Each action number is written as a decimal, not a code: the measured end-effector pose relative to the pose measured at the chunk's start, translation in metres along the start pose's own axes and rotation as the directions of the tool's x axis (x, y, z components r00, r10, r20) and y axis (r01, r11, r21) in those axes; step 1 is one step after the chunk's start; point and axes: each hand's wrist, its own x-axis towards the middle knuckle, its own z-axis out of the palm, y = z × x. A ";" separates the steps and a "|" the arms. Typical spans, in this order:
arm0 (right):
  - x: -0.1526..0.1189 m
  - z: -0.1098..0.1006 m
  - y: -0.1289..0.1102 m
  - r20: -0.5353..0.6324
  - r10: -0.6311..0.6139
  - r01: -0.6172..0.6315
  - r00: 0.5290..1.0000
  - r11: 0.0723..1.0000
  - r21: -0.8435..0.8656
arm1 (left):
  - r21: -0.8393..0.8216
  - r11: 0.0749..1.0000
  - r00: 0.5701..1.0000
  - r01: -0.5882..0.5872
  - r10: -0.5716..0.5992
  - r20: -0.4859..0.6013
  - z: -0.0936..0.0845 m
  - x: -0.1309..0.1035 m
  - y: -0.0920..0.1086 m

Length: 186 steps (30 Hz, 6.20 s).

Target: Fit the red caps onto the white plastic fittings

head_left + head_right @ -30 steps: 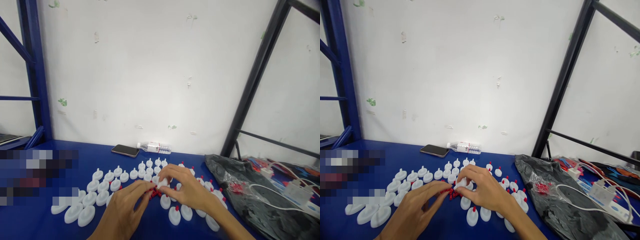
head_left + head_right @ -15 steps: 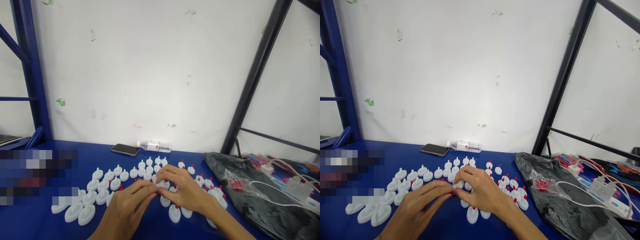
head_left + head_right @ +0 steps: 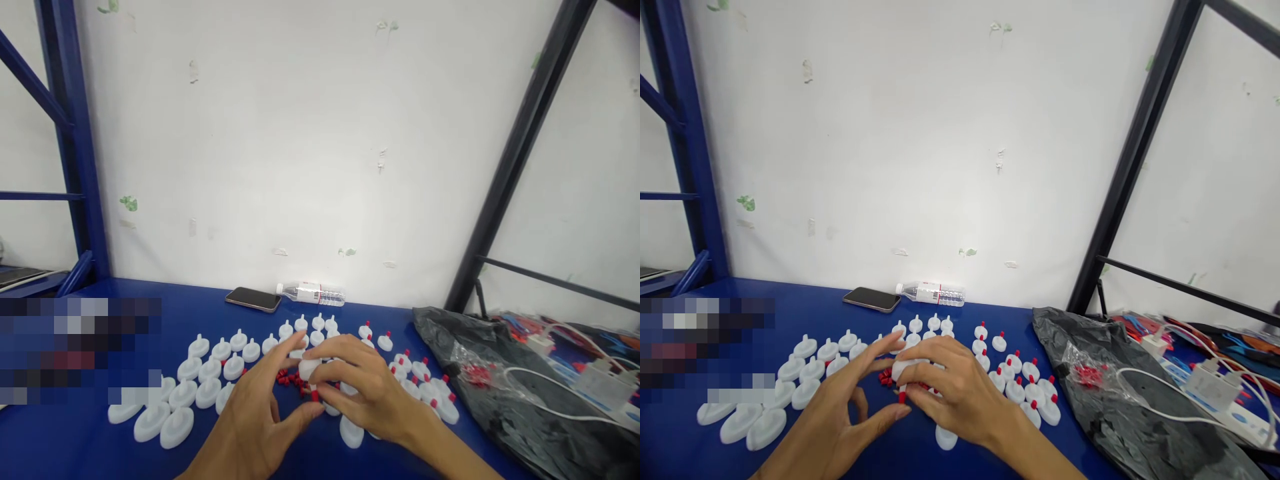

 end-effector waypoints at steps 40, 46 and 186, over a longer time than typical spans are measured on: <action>-0.025 -0.026 0.072 0.130 0.752 -0.653 0.646 0.632 -0.417 | 0.548 0.821 0.986 -0.160 0.112 0.121 -0.041 0.012 -0.012; -0.013 -0.031 0.057 0.222 0.689 -0.615 0.690 0.719 -0.322 | 0.674 0.719 0.973 -0.172 0.014 0.232 -0.005 0.001 -0.017; 0.003 0.005 -0.022 0.030 -0.097 0.096 0.995 0.995 0.016 | -0.372 0.871 0.927 0.320 -0.207 0.314 -0.001 0.011 0.012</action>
